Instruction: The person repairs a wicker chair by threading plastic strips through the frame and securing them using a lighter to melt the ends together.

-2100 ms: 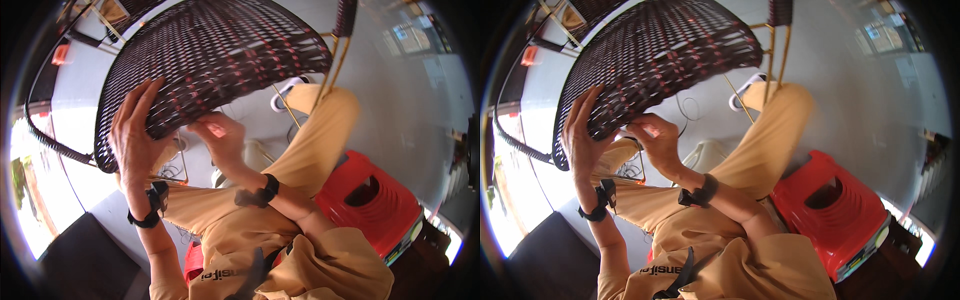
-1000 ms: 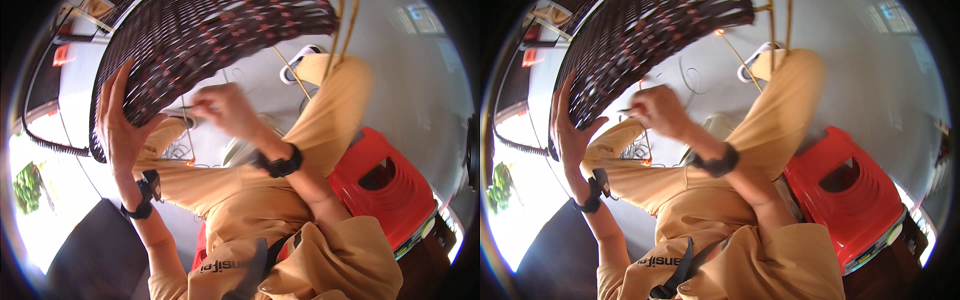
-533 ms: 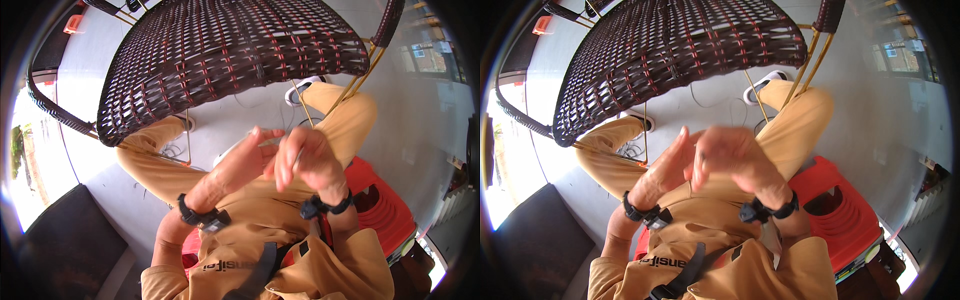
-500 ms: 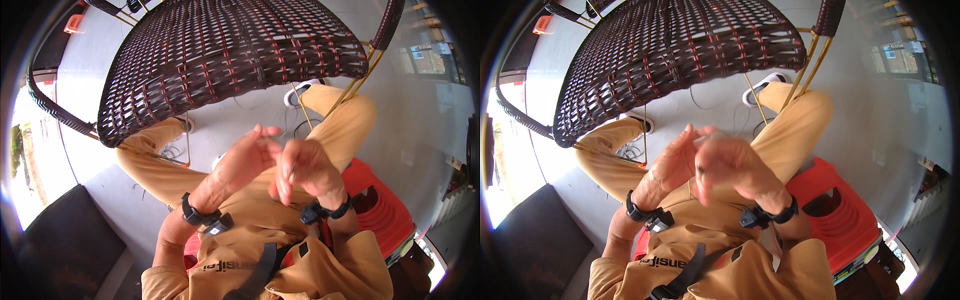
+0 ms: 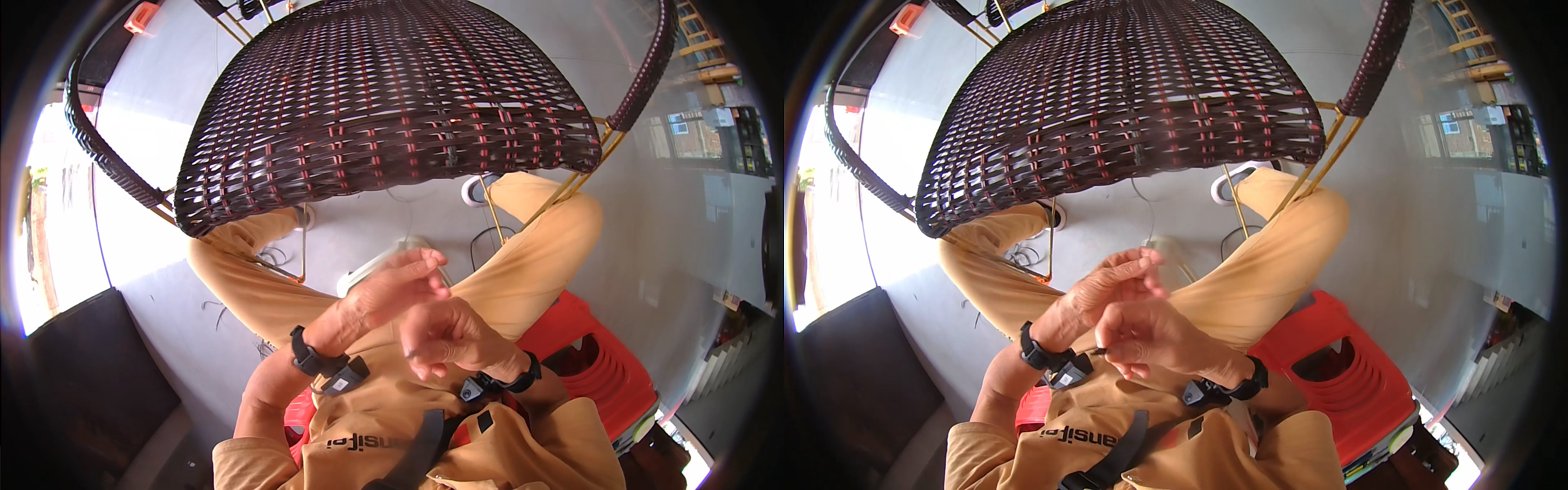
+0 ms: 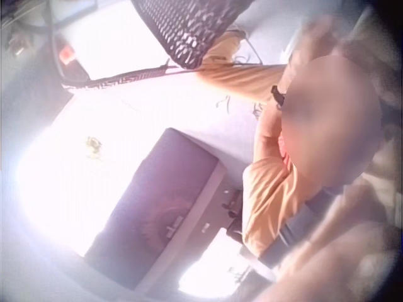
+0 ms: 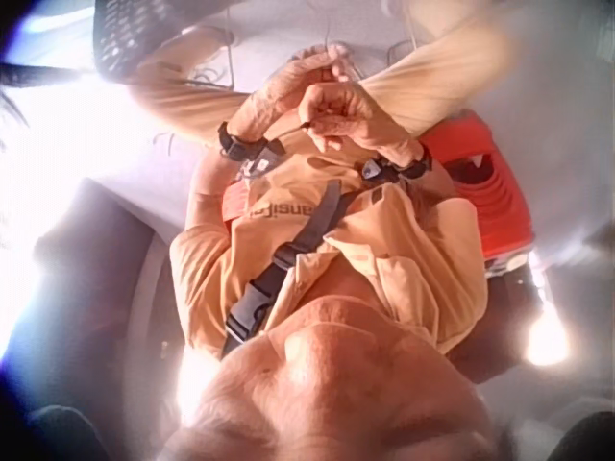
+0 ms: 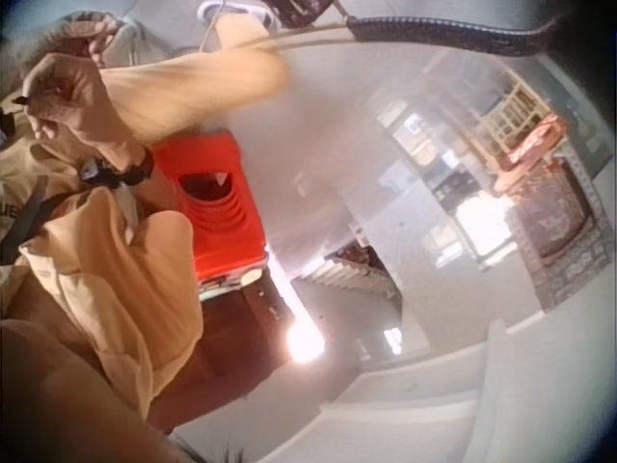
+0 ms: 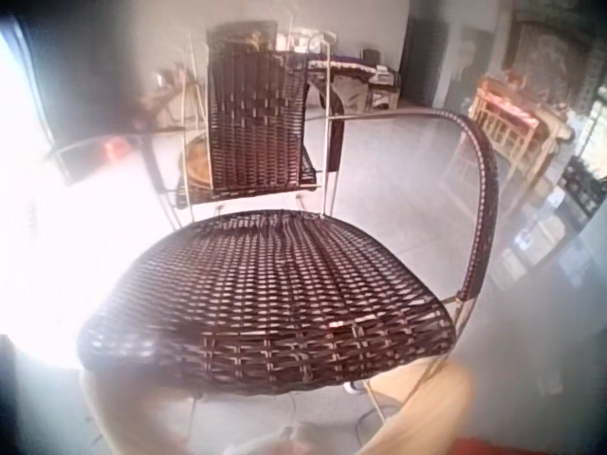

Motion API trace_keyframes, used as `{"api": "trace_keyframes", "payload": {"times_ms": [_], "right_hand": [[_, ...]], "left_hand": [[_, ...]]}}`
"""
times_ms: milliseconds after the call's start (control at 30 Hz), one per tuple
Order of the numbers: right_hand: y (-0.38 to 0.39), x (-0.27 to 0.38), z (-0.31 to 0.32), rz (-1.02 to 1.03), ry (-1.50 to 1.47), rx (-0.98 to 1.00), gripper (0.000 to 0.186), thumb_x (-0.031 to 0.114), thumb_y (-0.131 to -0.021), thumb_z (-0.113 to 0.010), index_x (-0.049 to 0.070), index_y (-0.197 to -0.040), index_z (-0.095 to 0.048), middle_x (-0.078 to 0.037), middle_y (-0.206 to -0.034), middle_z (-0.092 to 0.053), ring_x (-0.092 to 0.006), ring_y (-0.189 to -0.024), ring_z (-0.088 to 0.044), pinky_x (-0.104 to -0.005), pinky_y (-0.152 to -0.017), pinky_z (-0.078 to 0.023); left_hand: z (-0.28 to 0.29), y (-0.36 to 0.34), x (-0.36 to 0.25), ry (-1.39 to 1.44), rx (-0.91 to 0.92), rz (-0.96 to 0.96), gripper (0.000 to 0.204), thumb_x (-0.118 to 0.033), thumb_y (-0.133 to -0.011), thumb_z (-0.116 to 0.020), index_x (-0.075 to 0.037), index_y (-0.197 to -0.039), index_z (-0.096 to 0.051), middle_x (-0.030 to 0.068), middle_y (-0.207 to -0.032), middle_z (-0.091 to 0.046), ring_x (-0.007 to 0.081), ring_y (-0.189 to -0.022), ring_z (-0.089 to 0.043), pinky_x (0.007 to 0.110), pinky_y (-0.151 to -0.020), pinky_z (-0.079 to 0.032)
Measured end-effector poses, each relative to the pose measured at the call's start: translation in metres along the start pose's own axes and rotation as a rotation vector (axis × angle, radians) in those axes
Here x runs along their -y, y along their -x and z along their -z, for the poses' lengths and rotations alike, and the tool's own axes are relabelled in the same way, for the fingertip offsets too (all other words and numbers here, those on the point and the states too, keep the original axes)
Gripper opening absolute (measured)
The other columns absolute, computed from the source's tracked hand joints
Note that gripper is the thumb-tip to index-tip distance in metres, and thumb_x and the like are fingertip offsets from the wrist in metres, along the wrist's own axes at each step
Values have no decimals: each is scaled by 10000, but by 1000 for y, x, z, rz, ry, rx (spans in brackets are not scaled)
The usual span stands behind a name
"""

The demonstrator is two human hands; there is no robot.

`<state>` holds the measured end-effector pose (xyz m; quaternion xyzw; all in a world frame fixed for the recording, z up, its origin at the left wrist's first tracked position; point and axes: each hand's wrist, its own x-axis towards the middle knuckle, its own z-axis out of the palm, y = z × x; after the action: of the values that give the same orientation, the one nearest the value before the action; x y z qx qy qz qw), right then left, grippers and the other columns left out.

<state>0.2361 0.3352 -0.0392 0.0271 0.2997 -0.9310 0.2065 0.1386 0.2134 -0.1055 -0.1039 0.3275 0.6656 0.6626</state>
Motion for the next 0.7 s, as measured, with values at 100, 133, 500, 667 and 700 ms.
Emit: {"api": "trace_keyframes", "payload": {"times_ms": [100, 133, 500, 667, 700], "right_hand": [[5, 0, 7, 39, 18, -69, 109, 85, -866, -616, 14, -842, -537, -75, -672, -577, -70, -517, -485, -189, -421, -350], [5, 1, 9, 101, 13, -153, 110, 83, -865, -616, 10, -839, -538, -76, -672, -579, -71, -509, -485, -187, -419, -351], [-40, -7, -6, 105, 263, 98, 53, 17, -833, -635, 20, -880, -612, -7, -695, -567, -62, -589, -547, -200, -505, -425], [13, 13, 49, -64, 203, -226, 68, 5, -856, -575, 45, -911, -576, 22, -598, -494, -39, -512, -465, -168, -440, -336], [28, 20, 60, -60, 190, -311, 61, 3, -848, -580, 44, -893, -573, 10, -608, -512, -38, -488, -459, -168, -401, -300]], "left_hand": [[23, 14, -1, -351, -7, -61, 277, -267, -937, -515, -4, -1001, -573, 58, -793, -605, 175, -745, -616, 299, -698, -526], [25, 17, -2, -637, 61, -107, 286, -260, -948, -493, 12, -961, -579, 71, -818, -615, 168, -739, -617, 296, -696, -526], [-4, 27, -3, 211, -199, 35, 214, -224, -928, -495, -27, -952, -574, 37, -750, -557, 155, -733, -567, 350, -857, -465], [84, 65, -12, 365, -469, -559, 145, -158, -962, -436, -45, -917, -513, -22, -631, -404, 110, -594, -439, 292, -759, -453], [94, 75, -18, 372, -510, -622, 150, -166, -963, -438, -45, -901, -502, -24, -633, -385, 107, -582, -418, 281, -739, -455]]}}
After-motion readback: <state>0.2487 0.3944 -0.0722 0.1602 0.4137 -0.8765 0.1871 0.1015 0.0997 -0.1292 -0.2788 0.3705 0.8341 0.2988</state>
